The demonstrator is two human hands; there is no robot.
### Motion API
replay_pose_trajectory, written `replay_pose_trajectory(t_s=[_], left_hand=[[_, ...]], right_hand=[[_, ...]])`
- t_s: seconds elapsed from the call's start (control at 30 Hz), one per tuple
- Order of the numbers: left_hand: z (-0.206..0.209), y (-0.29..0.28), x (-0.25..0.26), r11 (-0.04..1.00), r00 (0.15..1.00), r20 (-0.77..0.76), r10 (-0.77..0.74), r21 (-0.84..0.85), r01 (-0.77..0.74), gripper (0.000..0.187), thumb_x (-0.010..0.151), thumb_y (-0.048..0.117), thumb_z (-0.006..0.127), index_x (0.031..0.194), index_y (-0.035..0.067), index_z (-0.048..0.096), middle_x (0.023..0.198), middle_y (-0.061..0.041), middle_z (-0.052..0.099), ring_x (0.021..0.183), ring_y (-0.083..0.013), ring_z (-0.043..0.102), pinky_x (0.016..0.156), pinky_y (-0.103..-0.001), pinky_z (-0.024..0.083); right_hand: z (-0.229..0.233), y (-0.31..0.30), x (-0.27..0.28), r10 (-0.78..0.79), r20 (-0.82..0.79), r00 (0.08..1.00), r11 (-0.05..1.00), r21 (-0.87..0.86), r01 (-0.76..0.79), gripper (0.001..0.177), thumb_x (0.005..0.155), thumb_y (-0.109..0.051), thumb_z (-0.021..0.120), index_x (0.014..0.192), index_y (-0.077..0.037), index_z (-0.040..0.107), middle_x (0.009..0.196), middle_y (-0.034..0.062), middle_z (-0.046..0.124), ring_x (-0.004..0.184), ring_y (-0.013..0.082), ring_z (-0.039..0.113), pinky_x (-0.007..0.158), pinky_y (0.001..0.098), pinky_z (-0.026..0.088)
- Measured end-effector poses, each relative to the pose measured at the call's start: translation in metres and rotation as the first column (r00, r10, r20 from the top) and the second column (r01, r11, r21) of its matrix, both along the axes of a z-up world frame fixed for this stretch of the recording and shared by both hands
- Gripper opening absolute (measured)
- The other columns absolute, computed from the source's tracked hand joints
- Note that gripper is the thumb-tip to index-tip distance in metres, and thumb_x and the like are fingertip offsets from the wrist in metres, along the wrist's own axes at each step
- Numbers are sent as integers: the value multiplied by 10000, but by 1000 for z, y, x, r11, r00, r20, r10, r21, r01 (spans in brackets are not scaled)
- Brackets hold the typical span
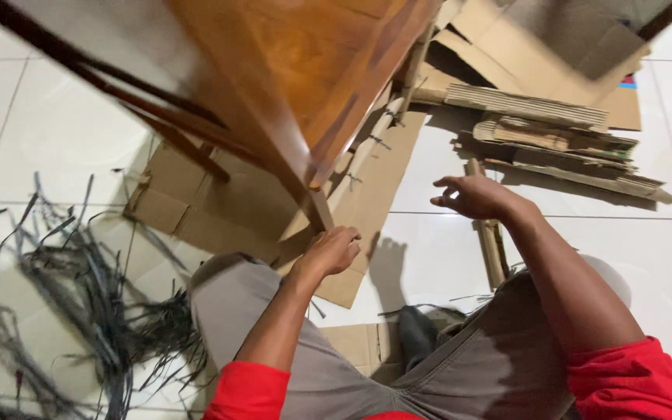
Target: Wrapping a wooden chair leg with protective cardboard and securing it with plastic ties
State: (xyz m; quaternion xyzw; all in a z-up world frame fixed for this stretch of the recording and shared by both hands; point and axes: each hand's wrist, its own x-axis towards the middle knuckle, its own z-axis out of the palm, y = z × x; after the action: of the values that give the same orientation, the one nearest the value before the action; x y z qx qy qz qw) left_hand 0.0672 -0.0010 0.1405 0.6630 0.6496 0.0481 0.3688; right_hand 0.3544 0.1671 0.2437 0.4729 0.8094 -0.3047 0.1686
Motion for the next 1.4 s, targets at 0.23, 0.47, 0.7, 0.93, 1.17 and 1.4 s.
replay_pose_trajectory(t_s=[0.23,0.47,0.7,0.93,1.17,1.4], left_hand=[[-8,10,-3,995,997,11,-73,-63,74,398,967,323,495,1291,168,666,1258,-165,681,1266,-394,617,1044,-563,494],[12,30,-10,992,993,43,-113,-52,115,363,969,269,518,1265,126,672,1243,-193,684,1267,-408,610,1054,-565,490],[-5,44,10,979,978,76,-196,-50,200,353,956,210,569,1265,83,686,1225,-214,695,1236,-422,635,1035,-537,511],[33,43,35,973,976,138,-171,-130,189,360,974,234,590,1290,77,662,1296,-181,665,1214,-373,640,1035,-523,522],[10,41,30,975,978,110,-176,-119,189,324,983,242,607,1246,62,667,1275,-130,682,1148,-316,664,978,-462,528],[24,54,37,972,982,105,-157,-158,173,306,985,233,614,1239,71,667,1277,-114,685,1135,-288,682,963,-447,547]], right_hand=[[-53,45,71,-5,135,991,999,54,-2,487,975,-470,598,1387,-214,634,1281,55,763,1242,367,667,1090,540,491],[-61,81,120,-138,158,978,978,180,109,475,945,-472,589,1306,-193,719,1300,133,747,1270,413,633,1108,531,476],[-143,121,138,-239,251,938,954,239,179,480,919,-582,615,1306,-323,729,1426,116,654,1287,408,628,1077,547,495],[-145,136,102,-189,314,931,958,269,104,592,922,-461,666,1474,-286,540,1698,23,241,1331,374,559,1061,546,522],[-148,150,83,-114,407,906,967,255,7,263,992,-148,448,1168,-161,644,1772,-6,40,1147,302,624,717,363,628],[-159,155,83,-136,381,914,954,299,17,504,933,-48,493,1420,-158,558,1764,-55,56,1144,280,614,738,373,613]])
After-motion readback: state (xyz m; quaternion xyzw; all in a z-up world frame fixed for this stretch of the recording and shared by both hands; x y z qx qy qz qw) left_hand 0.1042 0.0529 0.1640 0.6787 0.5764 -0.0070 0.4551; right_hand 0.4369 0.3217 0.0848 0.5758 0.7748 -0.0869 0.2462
